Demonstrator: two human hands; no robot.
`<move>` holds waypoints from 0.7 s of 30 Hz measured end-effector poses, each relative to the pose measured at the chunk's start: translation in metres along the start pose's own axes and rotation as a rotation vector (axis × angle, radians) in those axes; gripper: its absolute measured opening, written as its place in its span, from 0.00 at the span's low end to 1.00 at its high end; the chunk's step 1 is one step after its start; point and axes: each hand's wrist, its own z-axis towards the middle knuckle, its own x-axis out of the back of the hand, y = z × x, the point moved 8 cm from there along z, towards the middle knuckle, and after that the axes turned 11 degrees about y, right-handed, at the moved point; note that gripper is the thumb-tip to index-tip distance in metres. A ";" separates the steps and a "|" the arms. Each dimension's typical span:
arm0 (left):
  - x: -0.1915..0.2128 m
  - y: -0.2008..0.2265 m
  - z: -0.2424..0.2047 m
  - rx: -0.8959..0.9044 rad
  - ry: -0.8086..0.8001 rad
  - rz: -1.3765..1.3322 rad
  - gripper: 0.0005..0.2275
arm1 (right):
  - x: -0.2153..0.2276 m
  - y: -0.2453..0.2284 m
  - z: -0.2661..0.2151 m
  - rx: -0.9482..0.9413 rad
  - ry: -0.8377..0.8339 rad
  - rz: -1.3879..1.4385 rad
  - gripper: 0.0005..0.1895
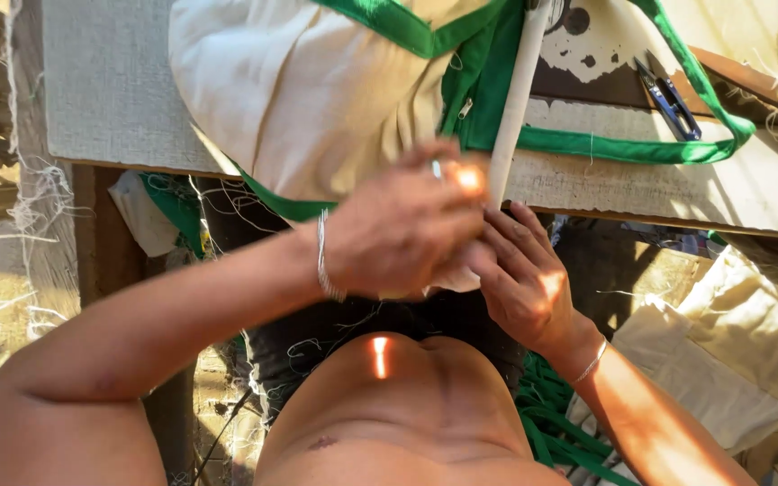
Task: Sewing a canvas tote bag with green straps using an industrial sewing machine.
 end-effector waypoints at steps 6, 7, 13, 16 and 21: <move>-0.011 0.024 -0.020 0.035 -0.037 0.375 0.05 | -0.001 0.013 0.000 0.071 -0.035 -0.013 0.11; -0.011 0.025 -0.020 0.031 -0.036 0.379 0.05 | -0.001 0.017 0.001 0.074 -0.030 -0.015 0.11; -0.022 0.031 -0.028 0.028 -0.041 0.403 0.07 | -0.001 0.026 0.007 0.130 0.000 -0.065 0.05; -0.029 0.027 -0.035 0.061 -0.011 0.288 0.12 | -0.007 0.023 0.007 0.168 0.030 -0.059 0.06; -0.014 0.038 -0.032 -0.082 0.249 0.085 0.07 | -0.009 0.016 0.010 0.246 0.226 -0.082 0.12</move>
